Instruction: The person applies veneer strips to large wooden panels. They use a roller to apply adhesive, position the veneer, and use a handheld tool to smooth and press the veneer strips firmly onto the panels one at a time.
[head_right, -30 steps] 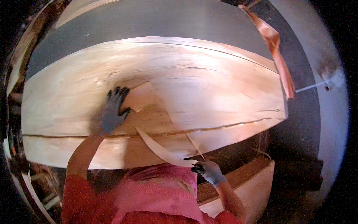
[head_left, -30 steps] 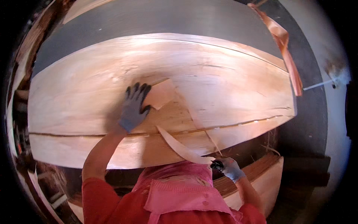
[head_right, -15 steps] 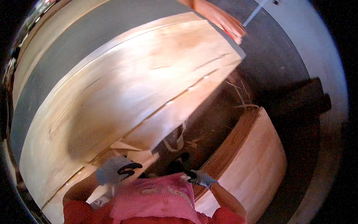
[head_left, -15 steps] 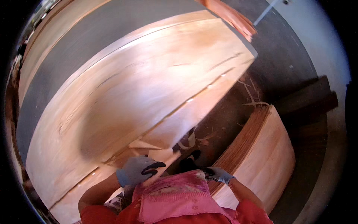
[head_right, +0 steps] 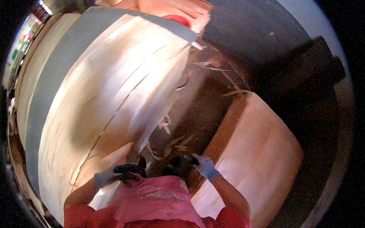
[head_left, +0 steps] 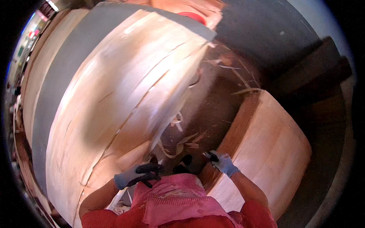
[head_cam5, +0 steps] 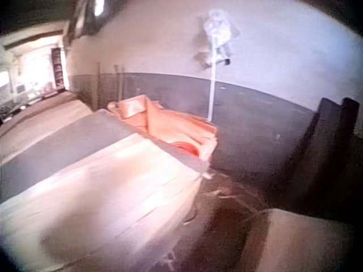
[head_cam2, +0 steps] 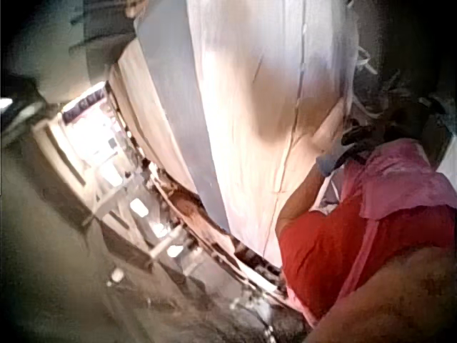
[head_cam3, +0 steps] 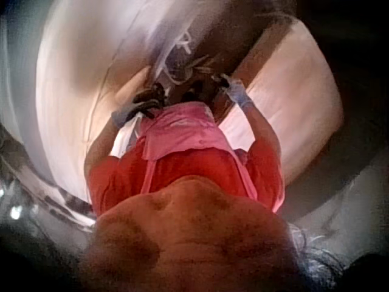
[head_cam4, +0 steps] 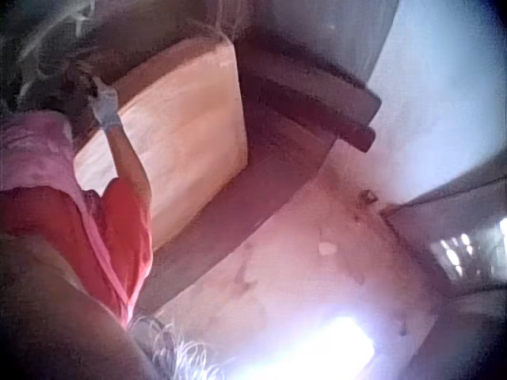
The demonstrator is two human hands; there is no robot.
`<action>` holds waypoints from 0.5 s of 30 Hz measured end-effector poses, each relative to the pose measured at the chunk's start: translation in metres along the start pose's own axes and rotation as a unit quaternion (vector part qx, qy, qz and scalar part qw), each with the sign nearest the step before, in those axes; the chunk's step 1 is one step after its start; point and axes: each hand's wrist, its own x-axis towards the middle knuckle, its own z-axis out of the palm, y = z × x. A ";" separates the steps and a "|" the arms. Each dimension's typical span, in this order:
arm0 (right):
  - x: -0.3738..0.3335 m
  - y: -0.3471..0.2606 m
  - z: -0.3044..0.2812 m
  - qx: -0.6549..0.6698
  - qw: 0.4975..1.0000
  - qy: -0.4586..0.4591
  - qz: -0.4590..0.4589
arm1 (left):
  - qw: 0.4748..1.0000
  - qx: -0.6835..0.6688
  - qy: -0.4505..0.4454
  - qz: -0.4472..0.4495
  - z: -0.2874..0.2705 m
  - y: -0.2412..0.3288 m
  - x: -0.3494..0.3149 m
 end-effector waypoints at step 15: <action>-0.028 0.084 -0.042 0.031 0.964 0.196 0.178 | 0.694 0.462 0.431 0.346 -0.110 0.230 0.187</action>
